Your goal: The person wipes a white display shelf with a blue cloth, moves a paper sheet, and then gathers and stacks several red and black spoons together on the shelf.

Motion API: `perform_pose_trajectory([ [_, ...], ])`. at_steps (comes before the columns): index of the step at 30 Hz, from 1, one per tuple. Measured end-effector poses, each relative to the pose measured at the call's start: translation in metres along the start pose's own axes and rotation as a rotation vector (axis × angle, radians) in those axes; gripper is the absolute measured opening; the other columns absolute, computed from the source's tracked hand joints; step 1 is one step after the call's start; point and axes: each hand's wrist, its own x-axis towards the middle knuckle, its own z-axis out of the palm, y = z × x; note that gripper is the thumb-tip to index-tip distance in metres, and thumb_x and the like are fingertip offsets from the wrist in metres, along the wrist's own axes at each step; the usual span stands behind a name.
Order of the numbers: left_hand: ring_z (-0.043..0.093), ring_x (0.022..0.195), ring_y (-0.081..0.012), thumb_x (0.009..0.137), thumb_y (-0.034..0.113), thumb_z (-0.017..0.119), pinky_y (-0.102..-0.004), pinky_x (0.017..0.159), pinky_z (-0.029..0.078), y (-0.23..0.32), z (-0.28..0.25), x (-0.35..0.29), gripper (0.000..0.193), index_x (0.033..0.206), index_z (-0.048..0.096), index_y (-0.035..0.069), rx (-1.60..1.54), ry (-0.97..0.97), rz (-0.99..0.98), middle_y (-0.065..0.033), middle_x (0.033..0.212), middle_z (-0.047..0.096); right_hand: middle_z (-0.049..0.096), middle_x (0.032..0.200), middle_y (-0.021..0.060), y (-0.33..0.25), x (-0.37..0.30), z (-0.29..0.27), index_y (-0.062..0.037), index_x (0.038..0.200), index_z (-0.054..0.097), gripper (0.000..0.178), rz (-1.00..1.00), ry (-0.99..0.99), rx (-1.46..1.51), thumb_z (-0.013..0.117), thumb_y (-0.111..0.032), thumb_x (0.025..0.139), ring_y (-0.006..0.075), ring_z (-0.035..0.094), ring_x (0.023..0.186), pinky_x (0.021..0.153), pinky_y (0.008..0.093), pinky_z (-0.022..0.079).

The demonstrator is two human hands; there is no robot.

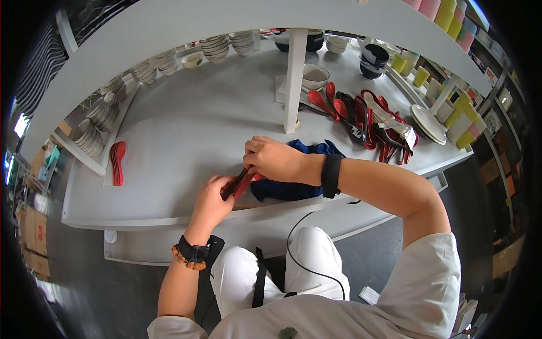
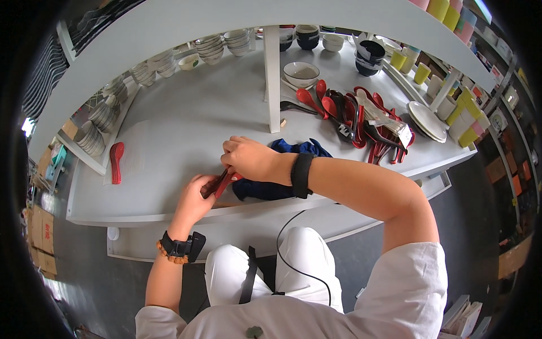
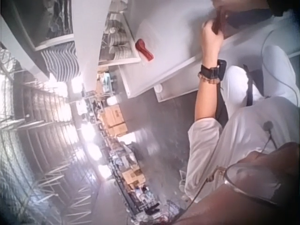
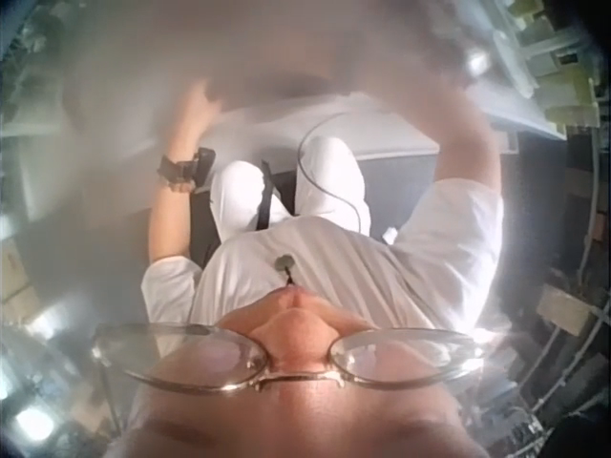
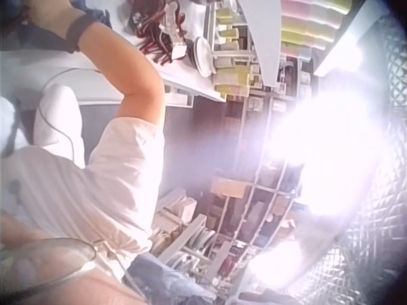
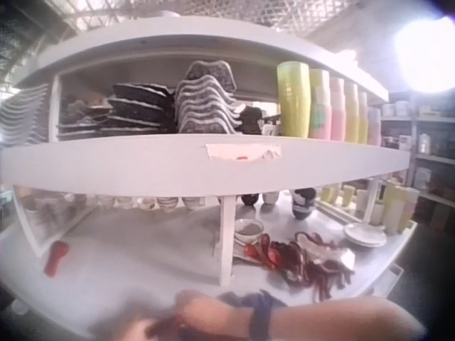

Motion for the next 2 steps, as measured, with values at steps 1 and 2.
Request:
perform_pose_trajectory([
  [1, 0.064, 0.093, -0.0314, 0.076, -0.004, 0.06, -0.0359, 0.08, 0.053, 0.0042, -0.0021, -0.0006, 0.03, 0.105, 0.064, 0.002, -0.062, -0.017, -0.04, -0.0158, 0.103, 0.063, 0.06, 0.089, 0.0083, 0.0008, 0.0003, 0.0019, -0.0068, 0.082, 0.066, 0.01, 0.028, 0.029, 0.018, 0.068, -0.014, 0.075, 0.0268, 0.056, 0.092, 0.086, 0.0342, 0.047],
  [2, 0.064, 0.093, -0.0314, 0.076, -0.004, 0.06, -0.0359, 0.08, 0.053, 0.0031, -0.0011, -0.001, 0.03, 0.105, 0.064, 0.002, -0.066, -0.018, -0.041, -0.0158, 0.103, 0.063, 0.06, 0.09, 0.0089, 0.001, -0.0012, 0.0036, -0.0071, 0.084, 0.067, 0.011, 0.059, 0.051, 0.035, 0.069, -0.014, 0.076, 0.028, 0.056, 0.094, 0.087, 0.0346, 0.046],
])
